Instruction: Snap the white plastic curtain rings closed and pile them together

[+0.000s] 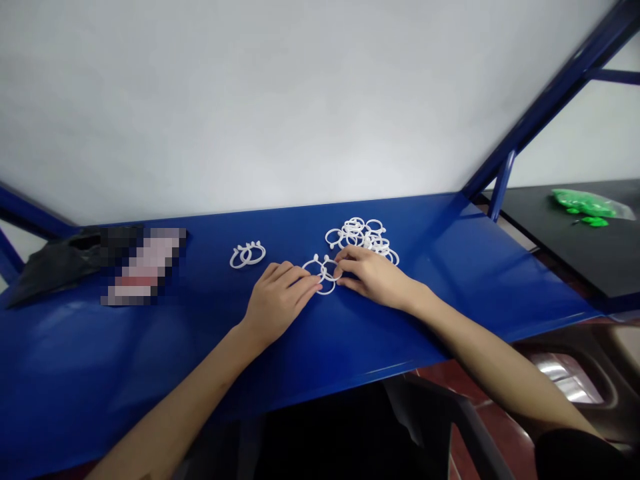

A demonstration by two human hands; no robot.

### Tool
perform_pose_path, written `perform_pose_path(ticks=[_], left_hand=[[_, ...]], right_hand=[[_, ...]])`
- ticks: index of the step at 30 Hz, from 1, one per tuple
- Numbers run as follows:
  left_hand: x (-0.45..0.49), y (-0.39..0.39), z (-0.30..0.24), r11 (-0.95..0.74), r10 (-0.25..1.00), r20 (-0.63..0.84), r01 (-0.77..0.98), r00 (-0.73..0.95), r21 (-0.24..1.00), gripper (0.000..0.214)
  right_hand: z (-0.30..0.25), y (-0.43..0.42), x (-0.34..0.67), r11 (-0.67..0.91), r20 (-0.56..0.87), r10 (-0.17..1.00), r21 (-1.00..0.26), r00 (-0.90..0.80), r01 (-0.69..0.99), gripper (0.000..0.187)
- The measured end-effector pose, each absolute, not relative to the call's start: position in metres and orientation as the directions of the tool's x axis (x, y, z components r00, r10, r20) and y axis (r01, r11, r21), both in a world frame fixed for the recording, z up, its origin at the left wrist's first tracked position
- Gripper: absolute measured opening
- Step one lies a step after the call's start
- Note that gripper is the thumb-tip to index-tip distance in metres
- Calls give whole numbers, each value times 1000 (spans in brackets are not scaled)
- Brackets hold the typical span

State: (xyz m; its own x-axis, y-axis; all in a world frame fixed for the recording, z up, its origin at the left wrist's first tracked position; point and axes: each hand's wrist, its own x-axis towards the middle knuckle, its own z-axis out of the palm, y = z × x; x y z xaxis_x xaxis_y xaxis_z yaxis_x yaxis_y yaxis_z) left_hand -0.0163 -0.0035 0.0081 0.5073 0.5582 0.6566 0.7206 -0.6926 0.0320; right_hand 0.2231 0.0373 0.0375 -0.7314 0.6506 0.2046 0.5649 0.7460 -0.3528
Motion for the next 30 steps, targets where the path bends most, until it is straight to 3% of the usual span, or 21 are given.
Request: perform_pose_path(ticks=[5,17,20,24,30], left_hand=[[-19,-4,13,-697,549,680,716,485,52,10],[-14,-1,1,-778,541,522,628,660,12,19],[-13,0,-2,-770,548,497,638,673,-16,17],[-13,2,-6,-776,530,507,630,680,-32,16],[-11,2,-7,-780,546,495,626,676,5,23]], right_hand=[[38,30,218,739,187,654,-363,-733,567,12],[35,25,211,698,193,702,-374,-685,611,32],[35,24,211,749,250,659,-309,-710,586,33],[29,26,210,863,323,505,-200,-800,464,23],[20,30,207,901,281,428,-58,-859,430,29]])
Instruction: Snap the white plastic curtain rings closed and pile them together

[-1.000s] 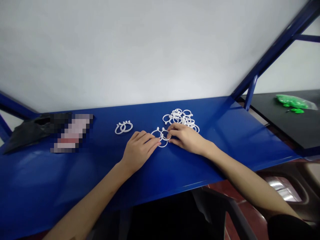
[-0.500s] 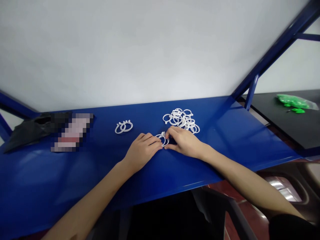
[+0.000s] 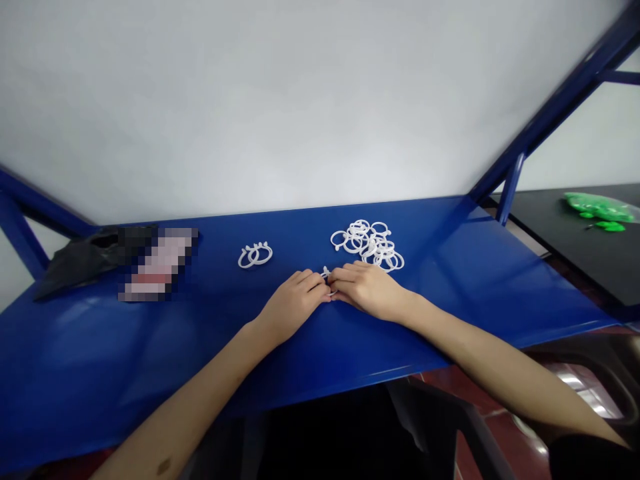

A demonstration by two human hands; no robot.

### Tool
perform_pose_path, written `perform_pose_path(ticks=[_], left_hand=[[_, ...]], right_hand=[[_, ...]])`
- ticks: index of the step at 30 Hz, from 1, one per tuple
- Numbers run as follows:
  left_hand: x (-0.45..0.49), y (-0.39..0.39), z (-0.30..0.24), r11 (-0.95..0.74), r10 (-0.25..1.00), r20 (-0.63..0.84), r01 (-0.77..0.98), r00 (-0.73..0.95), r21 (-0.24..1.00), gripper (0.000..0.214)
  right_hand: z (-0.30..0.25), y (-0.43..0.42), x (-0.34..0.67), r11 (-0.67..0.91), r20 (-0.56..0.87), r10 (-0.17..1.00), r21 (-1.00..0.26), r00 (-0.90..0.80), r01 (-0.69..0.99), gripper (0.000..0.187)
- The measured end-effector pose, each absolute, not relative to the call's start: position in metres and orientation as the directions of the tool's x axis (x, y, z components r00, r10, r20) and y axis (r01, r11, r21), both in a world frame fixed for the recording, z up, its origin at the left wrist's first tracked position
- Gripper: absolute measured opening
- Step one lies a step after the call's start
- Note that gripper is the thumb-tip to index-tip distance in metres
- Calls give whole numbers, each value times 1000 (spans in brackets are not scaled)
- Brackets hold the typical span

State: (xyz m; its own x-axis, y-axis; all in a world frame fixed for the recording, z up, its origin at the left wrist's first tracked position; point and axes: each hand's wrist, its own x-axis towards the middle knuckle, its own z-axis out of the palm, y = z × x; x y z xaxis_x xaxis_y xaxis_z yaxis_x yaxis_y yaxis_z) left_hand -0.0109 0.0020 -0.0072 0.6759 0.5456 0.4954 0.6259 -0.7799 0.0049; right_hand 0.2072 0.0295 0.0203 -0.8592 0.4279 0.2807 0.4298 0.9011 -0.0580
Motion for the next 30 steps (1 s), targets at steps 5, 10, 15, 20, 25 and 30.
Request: perform_pose_path(ticks=[5,10,15,20,25,30], left_hand=[[-8,1,-8,-766,538,491,641,685,-55,28],[-9,1,-7,-756,564,446,652,695,-59,32],[-15,3,-1,-821,523,423,571,740,15,26],[-19,5,1,-834,467,472,550,748,-46,25],[-14,2,2,-757,457,518,622,723,-201,28],[-4,-2,1,-633,498,578,726,647,-269,30]], right_hand=[[18,31,208,906,268,401,27,-876,423,29],[16,30,205,903,252,400,58,-881,426,27],[16,26,204,914,237,351,124,-906,387,26],[15,22,201,897,277,350,176,-895,405,30],[16,18,195,854,313,392,227,-865,469,32],[18,11,188,785,379,441,276,-813,554,35]])
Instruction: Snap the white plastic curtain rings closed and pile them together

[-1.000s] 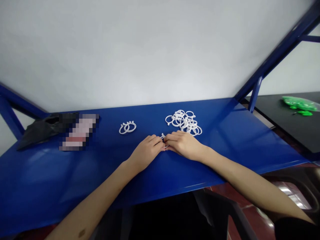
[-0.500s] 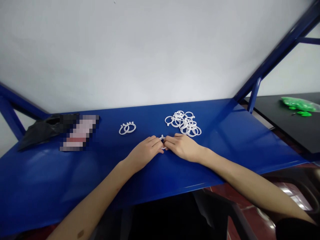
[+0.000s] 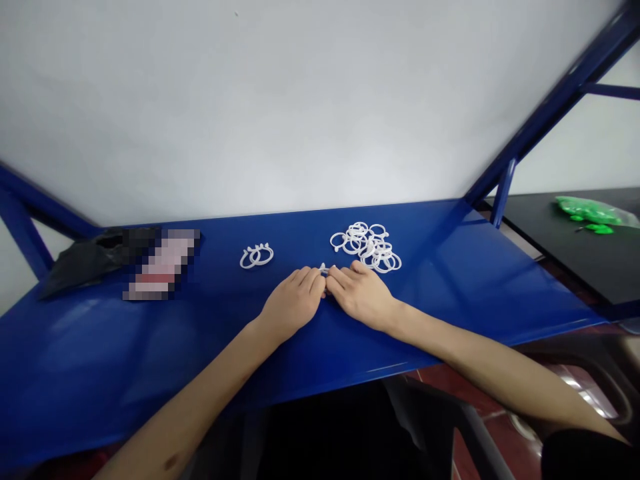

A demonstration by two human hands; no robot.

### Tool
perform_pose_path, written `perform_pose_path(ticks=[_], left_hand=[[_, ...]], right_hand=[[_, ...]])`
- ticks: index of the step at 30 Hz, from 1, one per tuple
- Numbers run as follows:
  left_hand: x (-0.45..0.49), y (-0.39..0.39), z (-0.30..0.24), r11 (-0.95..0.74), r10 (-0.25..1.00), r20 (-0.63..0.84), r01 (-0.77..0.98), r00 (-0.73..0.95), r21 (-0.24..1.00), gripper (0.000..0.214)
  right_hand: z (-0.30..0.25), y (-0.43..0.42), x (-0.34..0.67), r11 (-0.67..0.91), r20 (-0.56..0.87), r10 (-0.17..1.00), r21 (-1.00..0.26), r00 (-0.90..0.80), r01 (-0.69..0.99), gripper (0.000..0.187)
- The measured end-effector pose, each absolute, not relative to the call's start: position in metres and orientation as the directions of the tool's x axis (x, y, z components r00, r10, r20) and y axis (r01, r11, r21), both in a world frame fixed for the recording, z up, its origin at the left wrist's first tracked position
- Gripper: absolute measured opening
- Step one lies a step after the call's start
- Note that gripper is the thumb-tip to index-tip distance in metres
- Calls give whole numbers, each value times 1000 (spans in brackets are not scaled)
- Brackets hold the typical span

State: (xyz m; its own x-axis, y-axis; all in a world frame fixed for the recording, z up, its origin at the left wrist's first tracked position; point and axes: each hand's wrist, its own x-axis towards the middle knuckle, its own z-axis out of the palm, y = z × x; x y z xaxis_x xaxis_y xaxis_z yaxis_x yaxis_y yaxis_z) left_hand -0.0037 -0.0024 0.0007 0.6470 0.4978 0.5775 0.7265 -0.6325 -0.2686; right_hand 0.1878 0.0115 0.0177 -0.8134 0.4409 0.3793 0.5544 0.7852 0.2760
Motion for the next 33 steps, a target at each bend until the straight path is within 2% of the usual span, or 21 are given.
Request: perform_pose_path(ticks=[3,5,7,10,12,14,17,19,24,30,33], left_hand=[[-1,-3,-2,-588,542,589,771,599,-244,32],[-2,-1,-3,-610,557,570,763,604,-213,32],[-7,3,-3,-646,562,550,743,618,-176,31],[-25,13,-3,-632,614,559,771,557,-73,27],[-41,20,-2,-567,673,579,823,461,3,24],[-59,26,1,-464,725,589,885,357,34,22],[-77,30,7,-295,821,516,955,245,16,22],[-83,29,10,-211,866,456,977,204,-36,25],[-79,24,13,-105,903,404,987,148,-125,35],[-75,22,16,-64,899,425,993,102,-104,40],[-75,21,18,-50,912,401,994,84,-95,40]], right_hand=[[17,11,186,740,412,487,274,-770,614,38],[18,15,188,764,398,483,245,-780,597,39],[20,21,193,830,388,435,177,-813,529,35],[24,30,200,875,468,411,40,-782,483,29],[26,37,205,831,520,477,-4,-708,557,31],[26,44,209,723,524,587,4,-617,691,31],[24,53,218,515,485,736,51,-472,855,32],[22,58,223,442,461,783,59,-417,895,32],[20,63,231,448,423,802,40,-421,893,21],[21,64,233,489,426,784,25,-452,872,20],[20,65,231,473,427,795,8,-431,881,27]])
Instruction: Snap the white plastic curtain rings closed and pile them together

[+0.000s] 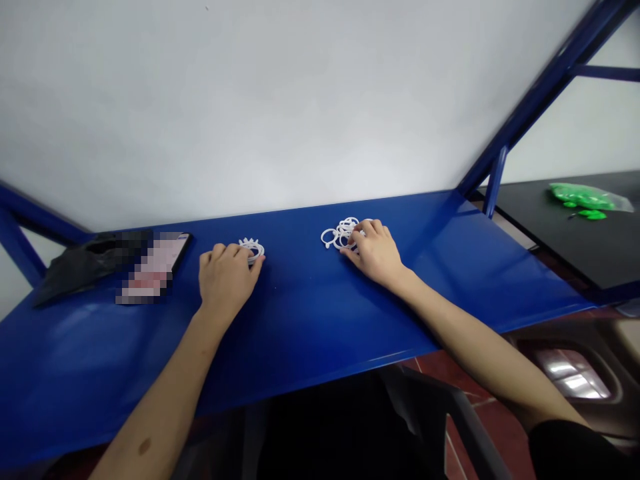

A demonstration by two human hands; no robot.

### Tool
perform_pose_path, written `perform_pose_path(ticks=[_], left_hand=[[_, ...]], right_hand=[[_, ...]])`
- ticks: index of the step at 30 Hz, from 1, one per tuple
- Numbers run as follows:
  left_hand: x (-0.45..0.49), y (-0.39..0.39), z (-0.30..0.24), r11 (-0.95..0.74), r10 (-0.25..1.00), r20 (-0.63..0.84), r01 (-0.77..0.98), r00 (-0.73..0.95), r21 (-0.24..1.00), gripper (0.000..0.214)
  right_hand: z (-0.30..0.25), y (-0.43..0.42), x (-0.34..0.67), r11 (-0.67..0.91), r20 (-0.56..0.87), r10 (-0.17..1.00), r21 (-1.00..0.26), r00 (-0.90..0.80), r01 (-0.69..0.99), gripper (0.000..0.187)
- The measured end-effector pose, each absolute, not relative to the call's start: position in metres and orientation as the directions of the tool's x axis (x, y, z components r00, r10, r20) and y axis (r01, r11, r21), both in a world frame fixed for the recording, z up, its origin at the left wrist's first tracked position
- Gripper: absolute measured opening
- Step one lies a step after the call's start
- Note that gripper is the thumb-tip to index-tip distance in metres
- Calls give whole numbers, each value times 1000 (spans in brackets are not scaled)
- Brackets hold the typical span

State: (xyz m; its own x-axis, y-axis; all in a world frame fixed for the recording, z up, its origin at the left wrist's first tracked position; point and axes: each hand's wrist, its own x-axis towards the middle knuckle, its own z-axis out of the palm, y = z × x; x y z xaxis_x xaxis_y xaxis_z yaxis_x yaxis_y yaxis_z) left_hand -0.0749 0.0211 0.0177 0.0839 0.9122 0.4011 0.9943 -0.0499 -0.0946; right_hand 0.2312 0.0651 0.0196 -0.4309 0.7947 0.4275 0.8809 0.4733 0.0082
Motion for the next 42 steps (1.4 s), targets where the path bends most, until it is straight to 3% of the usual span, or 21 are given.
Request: perform_pose_path(ticks=[6,10,13,16,20,25,29,33,36,38,40,42], left_hand=[[-80,20,16,-65,913,394,991,105,-114,33],[-82,20,18,-48,927,365,992,87,-114,32],[-80,18,20,-38,933,354,996,64,-78,30],[-75,17,23,-40,919,390,998,57,-50,30],[-70,16,24,-43,883,467,998,58,-43,31],[-62,14,22,-220,831,524,976,187,1,26],[-53,10,21,-396,783,526,918,332,9,23],[-46,7,21,-495,738,549,868,392,46,20],[-42,5,22,-545,703,586,835,404,78,17],[-39,4,23,-580,667,623,810,408,91,16],[-35,2,23,-609,630,668,786,396,108,18],[-29,-1,22,-613,621,702,774,348,159,19]], right_hand=[[13,68,223,442,437,799,39,-413,896,23],[29,72,229,537,427,752,46,-503,842,27],[53,85,236,699,332,655,74,-679,711,26],[75,108,235,815,178,516,198,-838,544,26],[84,136,223,885,7,407,245,-914,396,23],[75,145,212,925,-79,341,204,-937,320,25],[71,140,214,922,-82,364,170,-928,347,25],[72,131,217,913,5,407,4,-913,407,20],[71,114,216,839,156,521,-274,-839,470,13],[67,97,212,714,203,635,-523,-745,466,15],[61,79,208,513,142,691,-787,-708,343,18],[53,61,204,302,88,715,-933,-693,193,17]])
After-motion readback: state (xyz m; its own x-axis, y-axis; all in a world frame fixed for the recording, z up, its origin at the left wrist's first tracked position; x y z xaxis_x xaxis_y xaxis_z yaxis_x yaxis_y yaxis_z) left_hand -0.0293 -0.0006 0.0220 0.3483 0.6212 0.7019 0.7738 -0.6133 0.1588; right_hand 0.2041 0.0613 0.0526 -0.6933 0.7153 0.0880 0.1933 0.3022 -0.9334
